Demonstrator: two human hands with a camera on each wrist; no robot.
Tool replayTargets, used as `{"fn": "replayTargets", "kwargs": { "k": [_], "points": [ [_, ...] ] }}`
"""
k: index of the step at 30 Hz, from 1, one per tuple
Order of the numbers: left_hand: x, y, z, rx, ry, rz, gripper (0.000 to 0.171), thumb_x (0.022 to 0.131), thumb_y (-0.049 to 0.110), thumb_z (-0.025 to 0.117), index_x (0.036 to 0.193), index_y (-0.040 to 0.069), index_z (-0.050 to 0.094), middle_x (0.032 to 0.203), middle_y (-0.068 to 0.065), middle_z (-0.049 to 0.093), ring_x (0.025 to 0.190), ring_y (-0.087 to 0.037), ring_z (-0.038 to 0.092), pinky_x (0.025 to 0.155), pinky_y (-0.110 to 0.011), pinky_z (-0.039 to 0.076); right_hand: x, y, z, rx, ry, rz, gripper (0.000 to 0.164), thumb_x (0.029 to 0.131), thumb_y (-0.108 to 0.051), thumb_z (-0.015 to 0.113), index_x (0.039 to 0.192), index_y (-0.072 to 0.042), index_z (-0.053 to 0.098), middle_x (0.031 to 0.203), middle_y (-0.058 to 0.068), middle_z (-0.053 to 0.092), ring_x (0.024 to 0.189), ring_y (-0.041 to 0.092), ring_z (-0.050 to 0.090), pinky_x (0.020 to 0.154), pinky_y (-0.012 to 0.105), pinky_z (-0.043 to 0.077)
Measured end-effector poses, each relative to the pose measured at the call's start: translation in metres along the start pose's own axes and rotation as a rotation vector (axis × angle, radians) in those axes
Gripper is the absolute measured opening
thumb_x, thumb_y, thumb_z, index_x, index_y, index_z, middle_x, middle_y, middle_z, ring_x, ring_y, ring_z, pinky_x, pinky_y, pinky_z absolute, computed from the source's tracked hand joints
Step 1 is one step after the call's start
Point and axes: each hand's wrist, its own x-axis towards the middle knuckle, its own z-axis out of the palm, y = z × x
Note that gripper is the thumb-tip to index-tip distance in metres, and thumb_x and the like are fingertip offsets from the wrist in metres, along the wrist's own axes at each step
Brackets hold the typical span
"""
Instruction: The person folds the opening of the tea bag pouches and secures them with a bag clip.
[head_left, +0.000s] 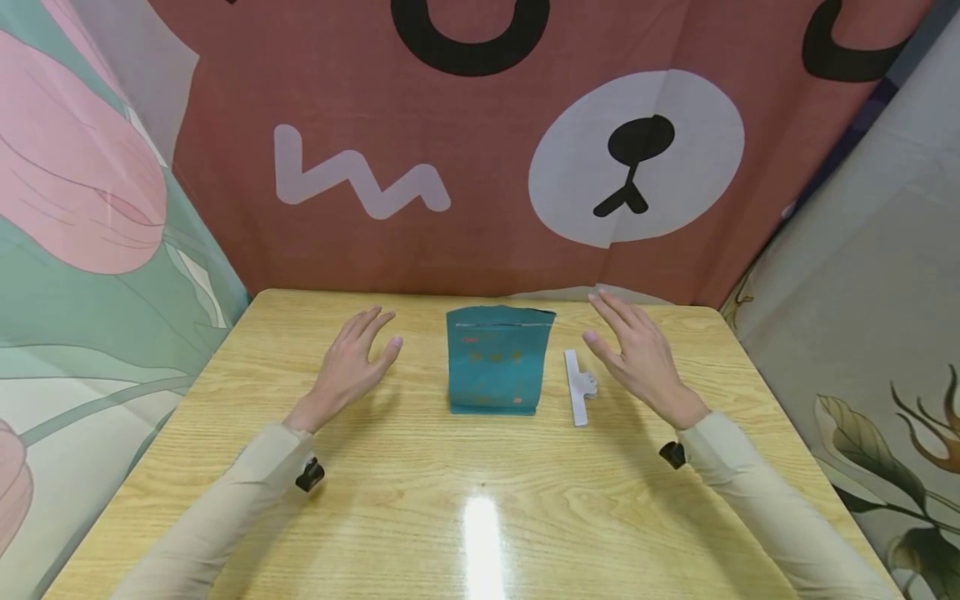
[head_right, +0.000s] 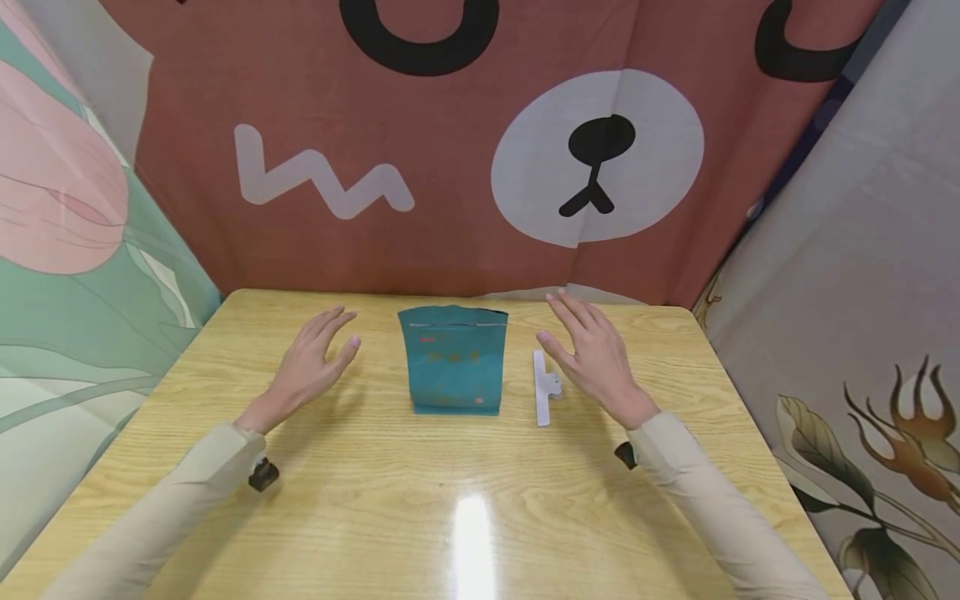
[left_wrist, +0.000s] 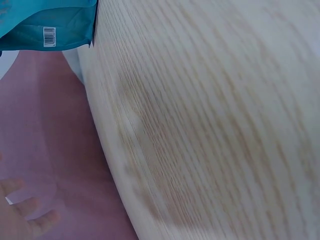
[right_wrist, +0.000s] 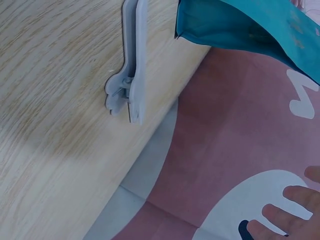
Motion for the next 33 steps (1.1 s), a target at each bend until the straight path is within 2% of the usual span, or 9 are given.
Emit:
{"fn": "replayTargets", "kwargs": {
  "k": [9,19,28,33],
  "points": [
    [0.001,0.002,0.0,-0.006,0.009,0.007,0.06,0.101,0.053,0.045,0.147,0.015,0.047,0.154,-0.013,0.038,0.143,-0.036,0.029,0.11,-0.06,0.026,0.002,-0.005,-0.001,0.014,0.019,-0.02,0.06,0.1,-0.048,0.053,0.15,-0.015,0.046,0.152,0.008,0.043,0.132,0.038,0.044,0.101,0.06,0.037],
    [0.001,0.005,0.0,-0.022,0.03,0.029,0.059,0.101,0.051,0.046,0.146,0.012,0.049,0.152,-0.015,0.04,0.141,-0.036,0.032,0.108,-0.06,0.029,0.004,-0.01,-0.001,0.028,0.055,-0.062,0.064,0.101,-0.056,0.046,0.149,-0.015,0.048,0.152,0.006,0.044,0.132,0.036,0.046,0.1,0.059,0.039],
    [0.002,0.007,0.0,-0.03,0.04,0.041,0.058,0.101,0.05,0.047,0.145,0.012,0.05,0.153,-0.011,0.04,0.141,-0.034,0.033,0.108,-0.059,0.029,0.006,-0.015,0.0,0.042,0.064,-0.074,0.066,0.1,-0.058,0.045,0.146,-0.011,0.05,0.151,0.006,0.045,0.129,0.036,0.048,0.099,0.059,0.04],
    [0.003,0.008,0.0,-0.032,0.06,0.063,0.057,0.101,0.049,0.047,0.144,0.013,0.051,0.152,-0.01,0.041,0.14,-0.033,0.035,0.108,-0.058,0.03,0.008,-0.019,-0.001,0.052,0.071,-0.085,0.066,0.1,-0.059,0.043,0.147,-0.013,0.049,0.15,0.006,0.046,0.129,0.036,0.049,0.099,0.058,0.04]
  ]
}}
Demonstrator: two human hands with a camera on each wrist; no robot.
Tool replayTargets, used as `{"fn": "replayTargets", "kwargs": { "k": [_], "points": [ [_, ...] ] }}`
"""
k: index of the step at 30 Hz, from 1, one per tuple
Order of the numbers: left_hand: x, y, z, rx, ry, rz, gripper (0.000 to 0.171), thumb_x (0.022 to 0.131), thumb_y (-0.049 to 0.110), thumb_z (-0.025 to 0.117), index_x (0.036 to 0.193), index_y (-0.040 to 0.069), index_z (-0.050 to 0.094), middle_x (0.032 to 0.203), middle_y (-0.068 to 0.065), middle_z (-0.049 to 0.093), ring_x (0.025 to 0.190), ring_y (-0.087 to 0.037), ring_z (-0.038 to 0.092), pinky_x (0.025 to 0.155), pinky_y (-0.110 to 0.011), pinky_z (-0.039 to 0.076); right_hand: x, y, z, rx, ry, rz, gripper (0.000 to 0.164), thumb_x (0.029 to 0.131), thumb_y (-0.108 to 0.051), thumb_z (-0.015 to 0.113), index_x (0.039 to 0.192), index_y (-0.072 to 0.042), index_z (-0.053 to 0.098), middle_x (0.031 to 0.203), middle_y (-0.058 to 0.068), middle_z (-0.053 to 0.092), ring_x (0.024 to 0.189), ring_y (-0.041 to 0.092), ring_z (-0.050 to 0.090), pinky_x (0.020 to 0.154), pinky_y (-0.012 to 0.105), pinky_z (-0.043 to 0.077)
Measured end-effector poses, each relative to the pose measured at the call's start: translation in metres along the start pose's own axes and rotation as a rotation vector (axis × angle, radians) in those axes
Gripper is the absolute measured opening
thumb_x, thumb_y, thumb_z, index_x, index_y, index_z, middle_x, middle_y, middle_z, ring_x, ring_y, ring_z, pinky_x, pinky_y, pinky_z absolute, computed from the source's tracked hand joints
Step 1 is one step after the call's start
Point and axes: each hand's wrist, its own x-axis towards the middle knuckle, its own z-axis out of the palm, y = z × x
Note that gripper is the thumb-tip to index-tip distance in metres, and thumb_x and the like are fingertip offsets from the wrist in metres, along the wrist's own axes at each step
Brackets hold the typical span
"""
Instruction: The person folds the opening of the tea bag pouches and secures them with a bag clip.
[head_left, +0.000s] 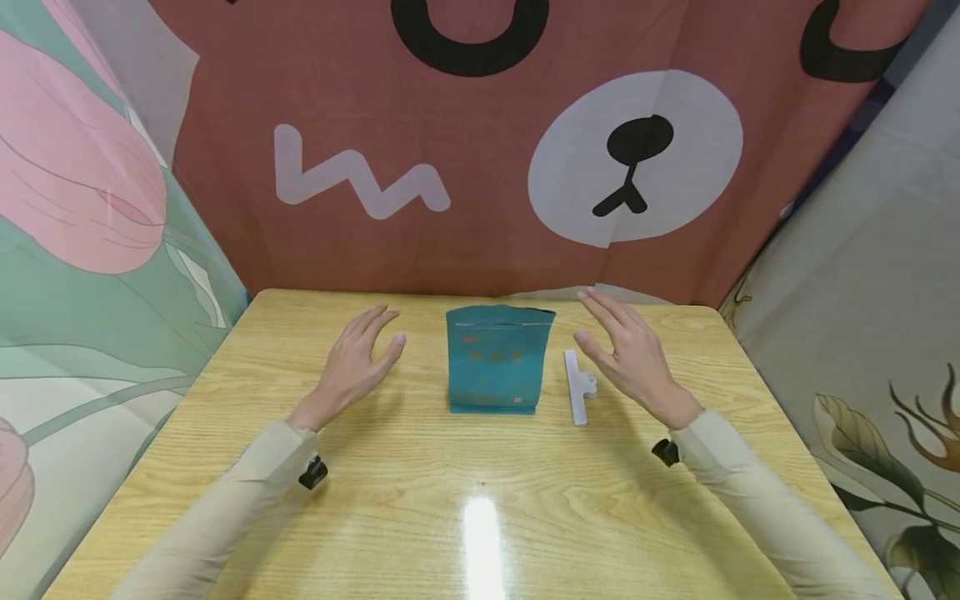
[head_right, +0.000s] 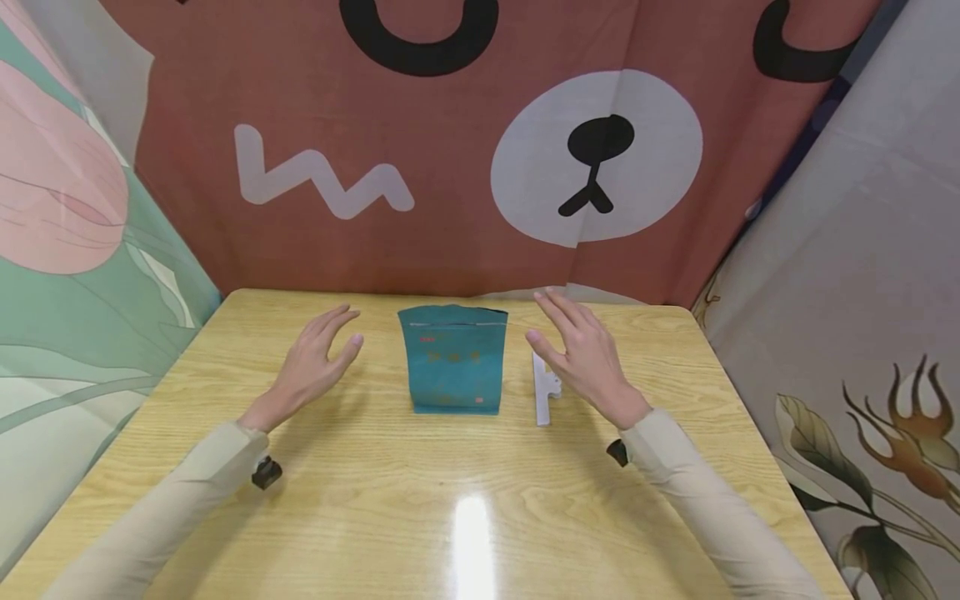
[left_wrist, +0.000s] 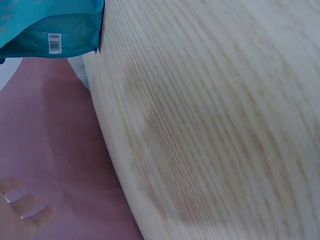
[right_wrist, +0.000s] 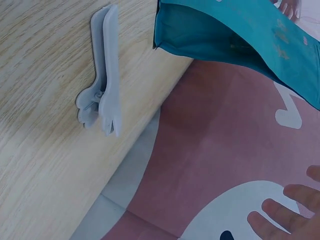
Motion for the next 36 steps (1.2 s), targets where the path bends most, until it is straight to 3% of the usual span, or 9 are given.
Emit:
{"fn": "replayTargets", "kwargs": {
  "k": [27,36],
  "points": [
    [0.009,0.013,0.001,-0.031,0.02,0.069,0.055,0.1,0.047,0.05,0.143,0.013,0.052,0.15,-0.01,0.045,0.138,-0.031,0.038,0.106,-0.057,0.033,0.009,-0.014,0.005,0.039,0.073,-0.095,0.068,0.101,-0.058,0.042,0.139,-0.004,0.056,0.143,0.009,0.053,0.121,0.035,0.056,0.091,0.058,0.047],
    [0.012,0.018,0.0,-0.041,0.032,0.097,0.054,0.1,0.046,0.051,0.141,0.012,0.053,0.15,-0.008,0.045,0.137,-0.031,0.04,0.104,-0.057,0.036,0.012,-0.02,0.006,0.061,0.088,-0.108,0.063,0.101,-0.055,0.045,0.14,-0.007,0.057,0.14,0.01,0.056,0.119,0.034,0.058,0.091,0.056,0.048]
  ]
}}
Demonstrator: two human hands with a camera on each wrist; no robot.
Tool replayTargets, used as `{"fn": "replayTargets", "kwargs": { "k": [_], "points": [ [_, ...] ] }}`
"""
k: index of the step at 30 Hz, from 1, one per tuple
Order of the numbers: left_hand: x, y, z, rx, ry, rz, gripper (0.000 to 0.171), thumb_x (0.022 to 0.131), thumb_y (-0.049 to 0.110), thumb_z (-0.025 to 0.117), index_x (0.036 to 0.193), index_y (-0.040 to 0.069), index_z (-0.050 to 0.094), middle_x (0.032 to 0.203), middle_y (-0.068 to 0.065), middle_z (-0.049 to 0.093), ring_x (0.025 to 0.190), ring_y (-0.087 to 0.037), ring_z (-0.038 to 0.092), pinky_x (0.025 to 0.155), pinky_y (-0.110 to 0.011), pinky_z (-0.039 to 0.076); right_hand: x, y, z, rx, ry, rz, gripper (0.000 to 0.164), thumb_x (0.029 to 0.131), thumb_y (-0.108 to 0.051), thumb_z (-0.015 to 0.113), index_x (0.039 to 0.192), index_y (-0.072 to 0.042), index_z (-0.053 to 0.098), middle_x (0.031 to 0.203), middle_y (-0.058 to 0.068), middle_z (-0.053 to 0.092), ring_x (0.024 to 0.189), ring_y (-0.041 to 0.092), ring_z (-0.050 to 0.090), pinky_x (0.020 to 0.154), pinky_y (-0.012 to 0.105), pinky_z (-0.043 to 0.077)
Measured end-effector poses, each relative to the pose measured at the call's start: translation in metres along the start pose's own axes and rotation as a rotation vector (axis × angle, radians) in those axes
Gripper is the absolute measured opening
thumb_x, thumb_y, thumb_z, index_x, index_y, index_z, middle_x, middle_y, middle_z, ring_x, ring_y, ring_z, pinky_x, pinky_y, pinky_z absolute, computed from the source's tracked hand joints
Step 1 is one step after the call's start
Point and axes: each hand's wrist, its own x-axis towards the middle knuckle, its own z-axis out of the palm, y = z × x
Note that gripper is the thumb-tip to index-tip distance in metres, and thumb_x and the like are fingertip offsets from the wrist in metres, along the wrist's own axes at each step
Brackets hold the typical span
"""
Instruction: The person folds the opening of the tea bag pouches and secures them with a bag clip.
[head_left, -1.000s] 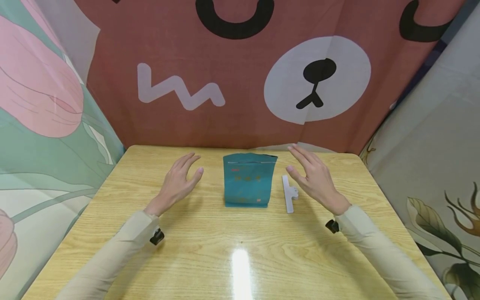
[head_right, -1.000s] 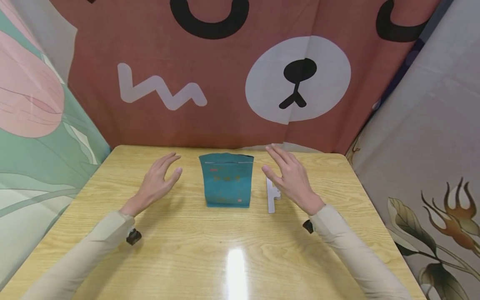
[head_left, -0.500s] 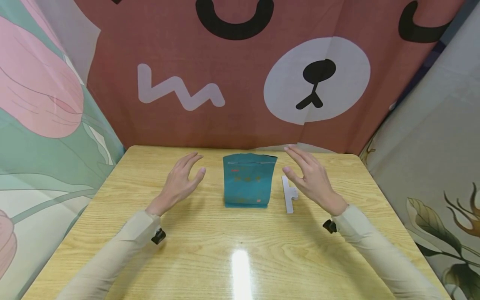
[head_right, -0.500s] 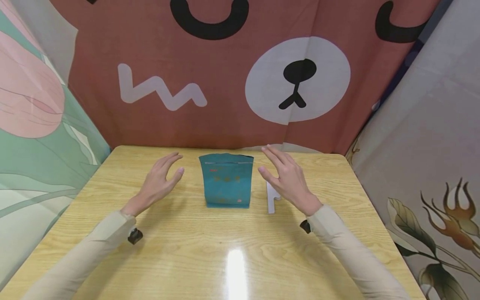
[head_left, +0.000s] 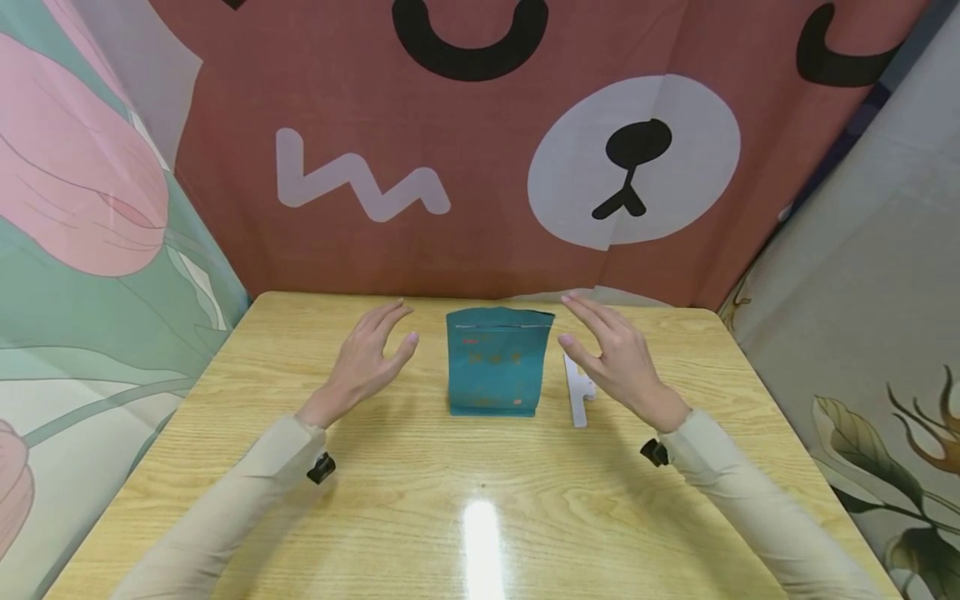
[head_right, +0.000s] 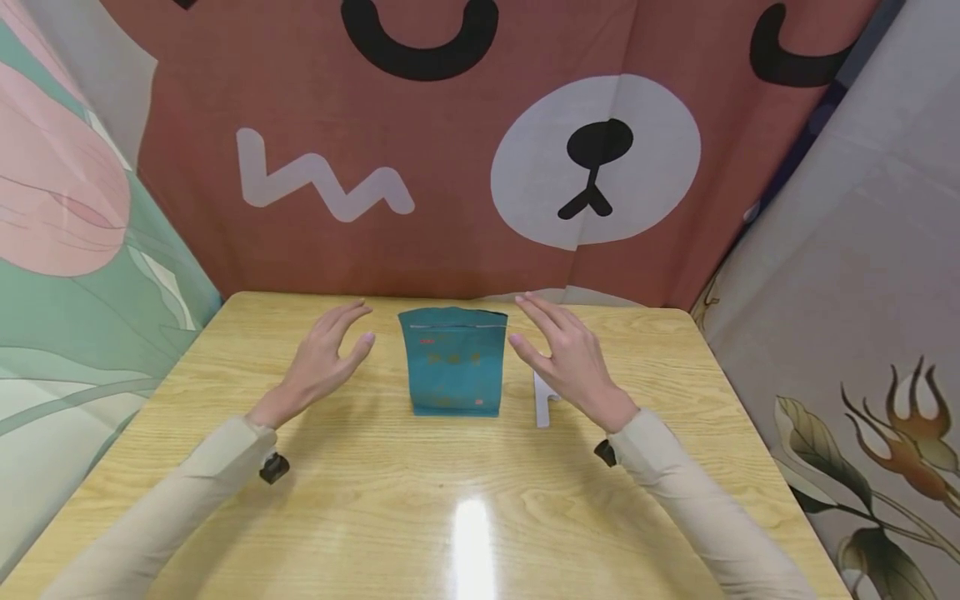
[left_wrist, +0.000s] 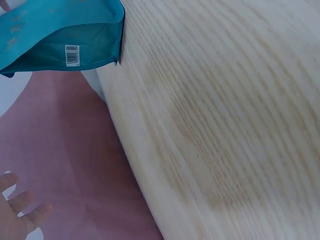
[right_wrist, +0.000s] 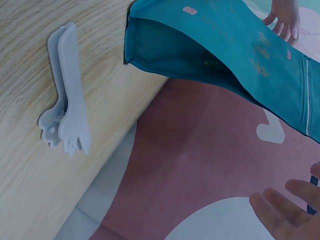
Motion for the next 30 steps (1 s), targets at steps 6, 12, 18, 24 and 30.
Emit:
{"fn": "replayTargets", "kwargs": {
  "k": [6,12,18,24,30],
  "points": [
    [0.003,0.004,-0.003,-0.005,0.008,0.02,0.055,0.1,0.045,0.051,0.14,0.009,0.054,0.15,-0.01,0.045,0.136,-0.031,0.04,0.105,-0.056,0.036,0.002,-0.003,0.001,0.008,0.01,-0.015,0.06,0.101,-0.052,0.047,0.138,-0.006,0.059,0.136,0.013,0.059,0.118,0.032,0.06,0.09,0.054,0.049],
    [0.01,0.008,-0.01,-0.005,0.052,0.054,0.054,0.1,0.046,0.052,0.141,0.01,0.054,0.149,-0.01,0.045,0.137,-0.031,0.039,0.107,-0.056,0.034,0.002,-0.005,0.001,0.024,0.014,-0.021,0.056,0.102,-0.05,0.048,0.138,-0.008,0.059,0.133,0.013,0.061,0.117,0.031,0.06,0.092,0.052,0.049],
    [0.018,0.012,-0.016,-0.016,0.087,0.091,0.053,0.099,0.045,0.052,0.138,0.008,0.057,0.146,-0.009,0.049,0.135,-0.029,0.042,0.105,-0.056,0.035,0.003,-0.006,0.004,0.048,0.039,-0.027,0.054,0.102,-0.047,0.05,0.136,-0.007,0.06,0.131,0.012,0.062,0.116,0.031,0.061,0.091,0.053,0.049],
    [0.022,0.016,-0.019,-0.011,0.077,0.11,0.051,0.099,0.044,0.052,0.137,0.01,0.058,0.142,-0.01,0.052,0.132,-0.029,0.046,0.104,-0.054,0.037,0.004,-0.008,0.006,0.055,0.045,-0.035,0.052,0.102,-0.045,0.051,0.135,-0.007,0.061,0.129,0.012,0.063,0.116,0.031,0.061,0.091,0.052,0.049],
    [0.028,0.026,-0.019,0.007,0.073,0.146,0.05,0.1,0.044,0.051,0.137,0.011,0.058,0.141,-0.008,0.053,0.132,-0.027,0.046,0.105,-0.052,0.038,0.006,-0.011,0.006,0.055,0.046,-0.026,0.054,0.102,-0.047,0.049,0.134,-0.005,0.062,0.129,0.012,0.064,0.115,0.031,0.062,0.091,0.052,0.05]
  ]
}}
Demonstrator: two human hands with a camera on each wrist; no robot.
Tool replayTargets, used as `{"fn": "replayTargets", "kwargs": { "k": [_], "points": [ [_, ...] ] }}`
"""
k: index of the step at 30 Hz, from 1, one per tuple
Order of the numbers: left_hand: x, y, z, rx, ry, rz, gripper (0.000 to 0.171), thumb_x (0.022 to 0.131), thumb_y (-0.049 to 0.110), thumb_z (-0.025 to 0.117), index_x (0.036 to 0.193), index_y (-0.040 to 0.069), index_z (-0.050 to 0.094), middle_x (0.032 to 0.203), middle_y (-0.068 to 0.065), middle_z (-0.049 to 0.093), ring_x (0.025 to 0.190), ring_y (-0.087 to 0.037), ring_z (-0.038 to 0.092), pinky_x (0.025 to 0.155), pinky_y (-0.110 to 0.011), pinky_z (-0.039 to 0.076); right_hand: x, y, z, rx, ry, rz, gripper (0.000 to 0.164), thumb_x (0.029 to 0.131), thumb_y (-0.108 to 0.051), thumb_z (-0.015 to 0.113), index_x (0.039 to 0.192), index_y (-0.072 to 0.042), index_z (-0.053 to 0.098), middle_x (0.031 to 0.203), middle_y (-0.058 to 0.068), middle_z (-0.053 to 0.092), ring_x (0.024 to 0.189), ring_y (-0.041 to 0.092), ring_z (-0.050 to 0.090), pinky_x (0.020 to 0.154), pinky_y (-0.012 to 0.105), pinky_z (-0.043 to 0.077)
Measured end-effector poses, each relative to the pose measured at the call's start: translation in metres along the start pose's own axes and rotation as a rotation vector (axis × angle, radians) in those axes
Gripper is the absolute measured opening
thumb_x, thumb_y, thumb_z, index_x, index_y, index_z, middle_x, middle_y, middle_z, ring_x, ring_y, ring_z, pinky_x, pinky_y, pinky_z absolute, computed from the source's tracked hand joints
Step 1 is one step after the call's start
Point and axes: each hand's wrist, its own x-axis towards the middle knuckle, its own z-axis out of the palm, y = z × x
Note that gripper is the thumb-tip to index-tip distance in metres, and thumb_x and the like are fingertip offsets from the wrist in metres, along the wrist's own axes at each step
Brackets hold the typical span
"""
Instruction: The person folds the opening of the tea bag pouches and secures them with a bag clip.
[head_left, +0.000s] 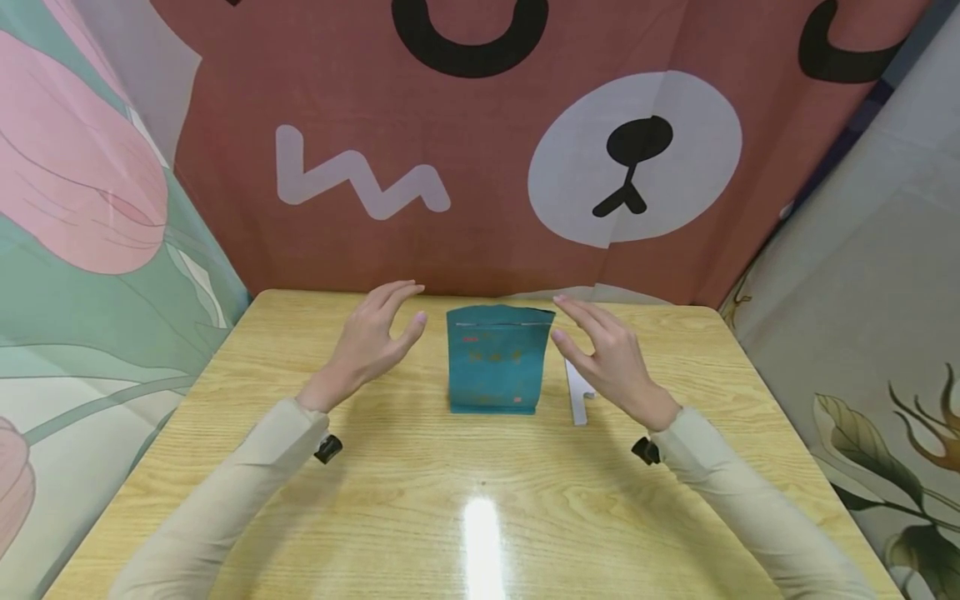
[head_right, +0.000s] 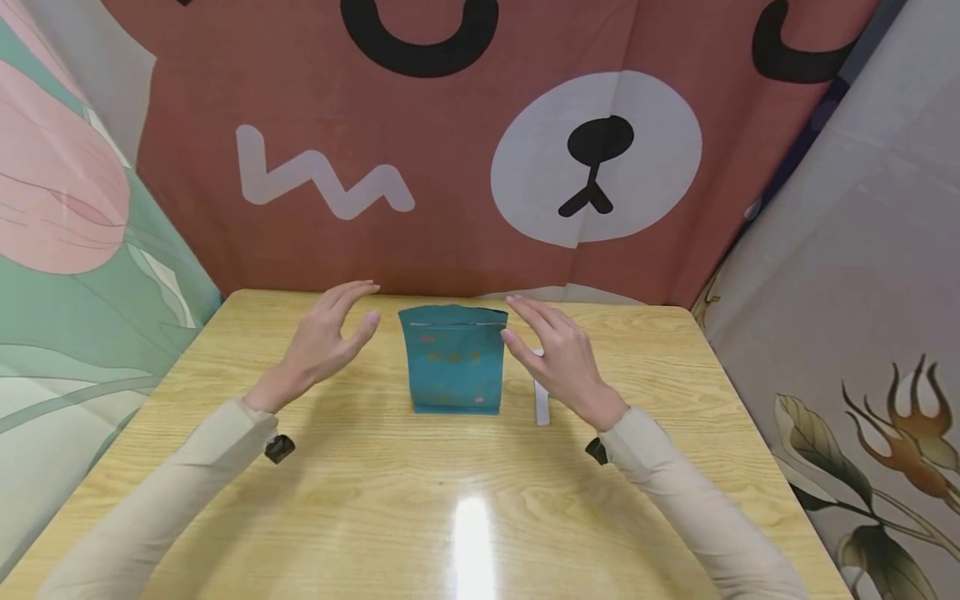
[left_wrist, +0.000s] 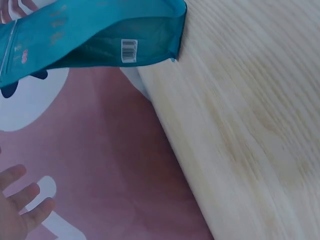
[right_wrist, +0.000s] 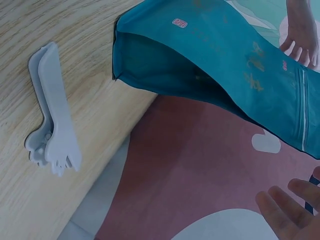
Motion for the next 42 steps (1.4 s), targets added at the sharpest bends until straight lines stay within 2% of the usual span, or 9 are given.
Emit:
{"fn": "replayTargets", "kwargs": {
  "k": [8,16,27,37,42],
  "points": [
    [0.007,0.011,0.002,-0.014,0.019,0.054,0.051,0.1,0.044,0.05,0.137,0.009,0.057,0.14,-0.009,0.054,0.131,-0.026,0.047,0.103,-0.05,0.039,0.002,-0.002,0.003,0.015,0.036,-0.021,0.05,0.103,-0.043,0.05,0.13,-0.004,0.064,0.125,0.012,0.065,0.111,0.031,0.064,0.086,0.052,0.052],
    [0.012,0.02,0.003,-0.021,0.047,0.094,0.051,0.1,0.045,0.049,0.134,0.009,0.059,0.136,-0.011,0.056,0.128,-0.028,0.049,0.099,-0.051,0.043,0.003,-0.005,0.004,0.016,0.043,-0.027,0.049,0.103,-0.041,0.051,0.127,-0.001,0.065,0.123,0.012,0.067,0.093,0.03,0.067,0.071,0.045,0.054],
    [0.022,0.033,0.006,-0.02,0.077,0.166,0.046,0.098,0.04,0.054,0.132,0.008,0.062,0.134,-0.01,0.059,0.125,-0.027,0.053,0.099,-0.049,0.044,0.005,-0.006,0.006,0.021,0.053,-0.031,0.046,0.103,-0.04,0.051,0.126,-0.003,0.066,0.118,0.012,0.068,0.091,0.026,0.067,0.071,0.042,0.054],
    [0.032,0.046,0.012,-0.011,0.031,0.199,0.044,0.1,0.039,0.051,0.132,0.01,0.062,0.129,-0.007,0.062,0.119,-0.023,0.057,0.096,-0.044,0.048,0.008,-0.008,0.007,0.048,0.071,-0.048,0.046,0.104,-0.038,0.05,0.117,0.002,0.068,0.111,0.013,0.069,0.092,0.028,0.068,0.071,0.043,0.056],
    [0.034,0.05,0.016,-0.012,0.022,0.212,0.041,0.099,0.035,0.055,0.131,0.01,0.063,0.127,-0.007,0.063,0.117,-0.023,0.059,0.091,-0.043,0.05,0.009,-0.008,0.007,0.061,0.071,-0.041,0.045,0.105,-0.037,0.049,0.116,0.001,0.068,0.109,0.012,0.069,0.09,0.027,0.068,0.073,0.042,0.057]
  ]
}}
